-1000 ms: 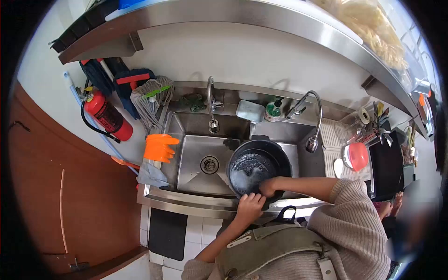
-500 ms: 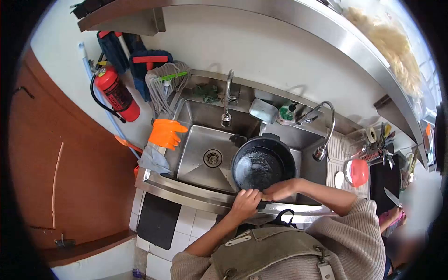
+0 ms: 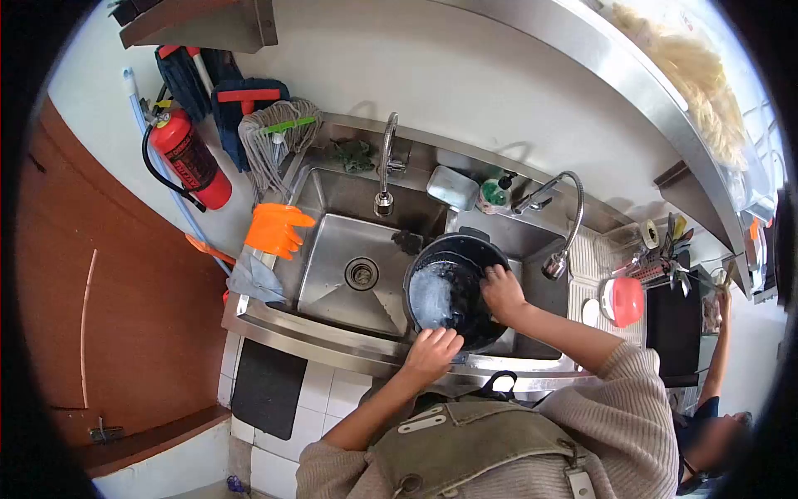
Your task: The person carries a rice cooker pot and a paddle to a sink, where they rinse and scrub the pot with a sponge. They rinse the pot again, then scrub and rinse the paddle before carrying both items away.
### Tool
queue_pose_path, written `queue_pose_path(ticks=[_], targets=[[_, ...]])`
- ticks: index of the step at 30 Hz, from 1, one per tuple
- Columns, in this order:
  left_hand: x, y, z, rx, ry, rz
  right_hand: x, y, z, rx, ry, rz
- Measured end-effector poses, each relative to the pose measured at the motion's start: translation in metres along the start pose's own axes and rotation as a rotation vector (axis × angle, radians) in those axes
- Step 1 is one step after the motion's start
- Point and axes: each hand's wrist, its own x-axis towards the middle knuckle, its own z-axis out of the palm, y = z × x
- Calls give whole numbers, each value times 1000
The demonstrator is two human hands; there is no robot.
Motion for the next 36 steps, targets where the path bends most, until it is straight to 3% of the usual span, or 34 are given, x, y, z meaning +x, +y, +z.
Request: queue_pose_path(ticks=[1, 3, 4, 5, 7, 8, 10, 11, 13, 15, 17, 19, 20, 23, 27, 30, 31, 33, 35, 36], targets=[[0, 1, 0, 1, -3, -1, 3, -2, 7, 3, 1, 0], [0, 1, -1, -27, -18, -29, 11, -6, 10, -5, -63, -361], [-1, 1, -2, -24, -19, -34, 14, -9, 8, 11, -357, -361], [-2, 0, -3, -30, -30, -49, 19, -13, 5, 12, -352, -365], [-2, -3, -5, -30, -37, -72, 33, -19, -23, 280, -1013, -460], [-2, -4, -6, -53, -32, -69, 34, -30, -10, 278, -1011, -469], [-4, -4, -5, -76, -27, -66, 36, -55, 14, 730, -1010, -542], [-5, -3, -1, -55, -6, -45, 40, -57, 14, 725, -1010, -547], [-6, 1, 7, -36, 16, -34, 52, -60, -28, 1250, -932, 0], [-4, 2, 13, 10, 35, 0, 73, -81, 12, 1935, -819, 439], [-2, 2, 10, -31, 25, -6, 95, -66, -15, 2382, -554, 763], [-3, 2, 10, -58, 35, -30, 107, -47, -12, 2597, -305, 972], [-3, 3, 9, -58, 36, -27, 103, -41, -4, 2638, -157, 891], [-5, 3, 5, -64, 16, -73, 90, -29, -9, 2680, 77, 1035], [-3, 7, 10, -70, 40, -16, 94, -28, 12, 2789, 158, 1297], [2, 3, 10, -105, -3, -8, 94, -48, 34, 2723, -158, 854], [3, 1, 10, -89, -3, 0, 83, -56, 8, 2500, -308, 861], [3, -1, 9, -85, -10, 15, 63, -72, 19, 2154, -489, 539], [2, -5, 5, -111, 41, -2, 42, -54, -1, 1404, -572, -127], [3, -4, 0, -143, 57, -9, 35, -49, 18, 1236, -616, -238]])
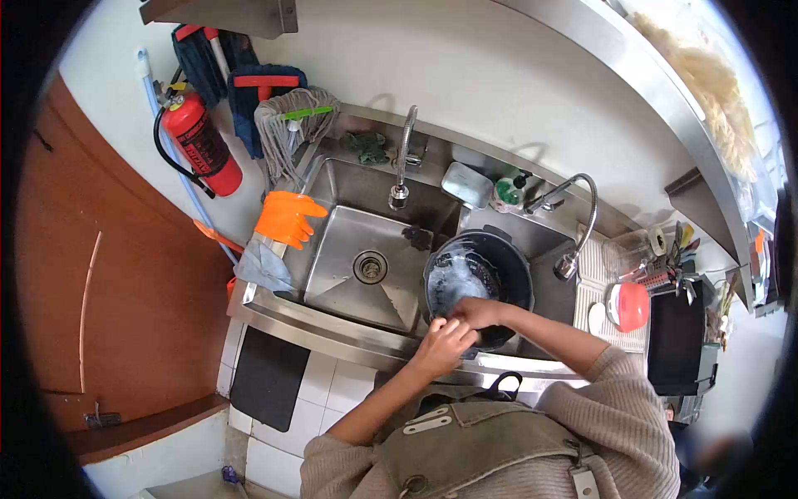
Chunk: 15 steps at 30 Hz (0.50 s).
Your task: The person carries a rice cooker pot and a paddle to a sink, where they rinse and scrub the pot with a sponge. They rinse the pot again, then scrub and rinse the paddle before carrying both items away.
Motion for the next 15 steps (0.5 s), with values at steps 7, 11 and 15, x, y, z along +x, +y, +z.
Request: queue_pose_path(ticks=[7, 11, 15], targets=[[3, 1, -2, 8, -106, -12, 11, 15, 19, -446, -80, -177], [2, 3, 2, 36, -60, -24, 50, 19, 6, -694, 346, -25], [1, 4, -2, 97, -72, -49, 37, 17, -32, -770, 318, 348]])
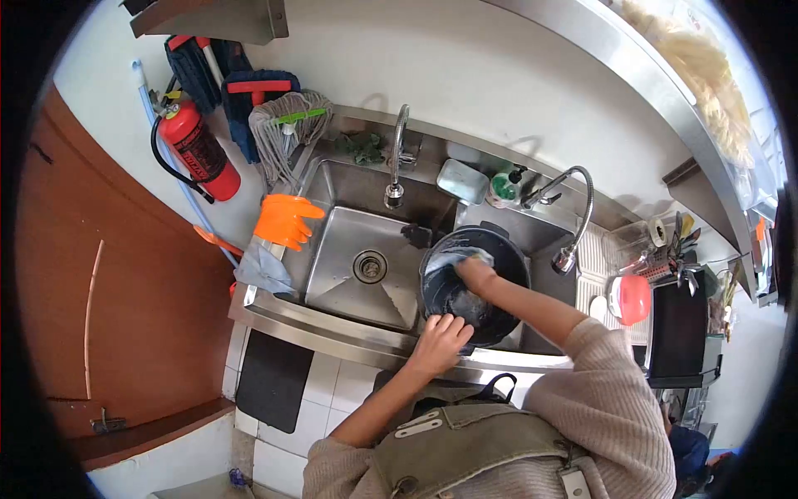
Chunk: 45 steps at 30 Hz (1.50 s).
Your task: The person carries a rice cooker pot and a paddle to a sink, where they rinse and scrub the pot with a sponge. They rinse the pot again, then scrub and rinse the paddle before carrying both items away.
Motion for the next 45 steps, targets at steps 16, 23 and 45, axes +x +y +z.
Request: queue_pose_path(ticks=[16, 23, 45], targets=[[10, 14, 4, 75, -46, 43, -17, 56, 15, -356, 159, -206], [8, -3, -6, 57, -50, -28, -86, 10, -26, 179, -470, -207], [68, -68, -57, -279, 329, -659, -57, -6, -48, 1549, 937, 48]])
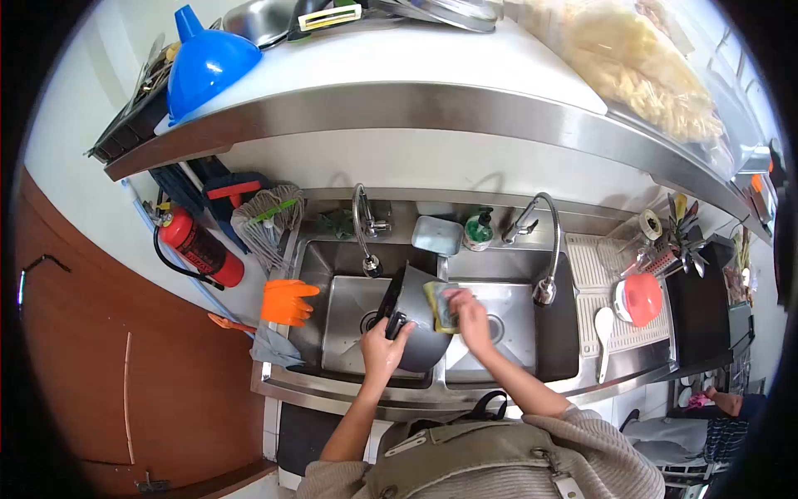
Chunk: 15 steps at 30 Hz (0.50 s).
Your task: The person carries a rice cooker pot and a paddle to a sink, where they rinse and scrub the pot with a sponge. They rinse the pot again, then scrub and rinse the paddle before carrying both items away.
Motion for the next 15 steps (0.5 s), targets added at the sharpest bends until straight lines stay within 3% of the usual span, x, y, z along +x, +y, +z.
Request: queue_pose_path(ticks=[4, 7, 9, 11, 12, 14, 15], targets=[[-5, 4, 0, -108, 33, -24, 6, -41, 44, -700, -144, -408], [-20, -5, 0, -111, 50, -29, 49, -24, 37, -476, -156, -337], [-24, -5, -5, -98, 59, 17, 80, 14, 20, -454, -265, -219], [-30, 2, -12, -147, 60, 60, 101, 57, 3, -189, -592, 207], [-29, 3, -14, -184, 90, 50, 104, 72, -2, -192, -587, 214], [-24, -1, -26, -237, 95, -48, 106, 92, -13, 21, -698, 589], [-20, -8, -27, -275, 132, -67, 94, 91, -17, 15, -692, 585]])
